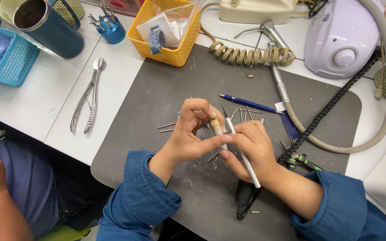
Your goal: The person uses a rotary handpiece to grind and smooth a small beige dental prosthesis, then switches to a manual carving tool to refine its surface. The person repeatedly alternates between the rotary tool and the manual tool while holding the prosthesis in the left hand.
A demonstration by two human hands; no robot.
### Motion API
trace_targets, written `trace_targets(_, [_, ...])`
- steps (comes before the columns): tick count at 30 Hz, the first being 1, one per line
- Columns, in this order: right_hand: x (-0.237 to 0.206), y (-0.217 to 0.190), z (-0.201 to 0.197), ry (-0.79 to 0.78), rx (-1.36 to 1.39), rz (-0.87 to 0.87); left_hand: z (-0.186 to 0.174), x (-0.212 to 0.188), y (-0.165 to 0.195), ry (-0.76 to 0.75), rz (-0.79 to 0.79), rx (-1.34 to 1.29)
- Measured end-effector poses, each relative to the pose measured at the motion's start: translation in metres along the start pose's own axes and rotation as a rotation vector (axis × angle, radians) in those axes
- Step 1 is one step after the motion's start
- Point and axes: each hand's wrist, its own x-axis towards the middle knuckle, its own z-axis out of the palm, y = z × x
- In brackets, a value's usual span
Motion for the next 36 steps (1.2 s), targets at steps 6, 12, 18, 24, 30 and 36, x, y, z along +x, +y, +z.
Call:
trace_targets(6, [-0.0062,0.0037,-0.0061,0.096,0.077,0.006,0.0018,0.0018,0.0044,0.005,-0.089,-0.180])
trace_targets(12, [-0.0097,0.0069,-0.0049,0.171,0.104,-0.030,0.0036,0.0055,0.0034,-0.005,-0.278,-0.555])
trace_targets(18, [-0.0084,0.0100,-0.0086,0.162,0.083,-0.181,0.0002,0.0068,0.0003,-0.095,-0.388,-0.896])
trace_targets(24, [-0.0078,0.0078,-0.0095,0.151,0.054,-0.258,-0.0024,0.0060,-0.0020,-0.131,-0.406,-0.945])
trace_targets(30, [-0.0070,0.0064,-0.0083,0.141,0.055,-0.252,-0.0025,0.0040,-0.0025,-0.117,-0.417,-0.950])
trace_targets(36, [-0.0077,0.0064,-0.0087,0.152,0.041,-0.242,-0.0015,0.0053,-0.0052,-0.114,-0.397,-0.935])
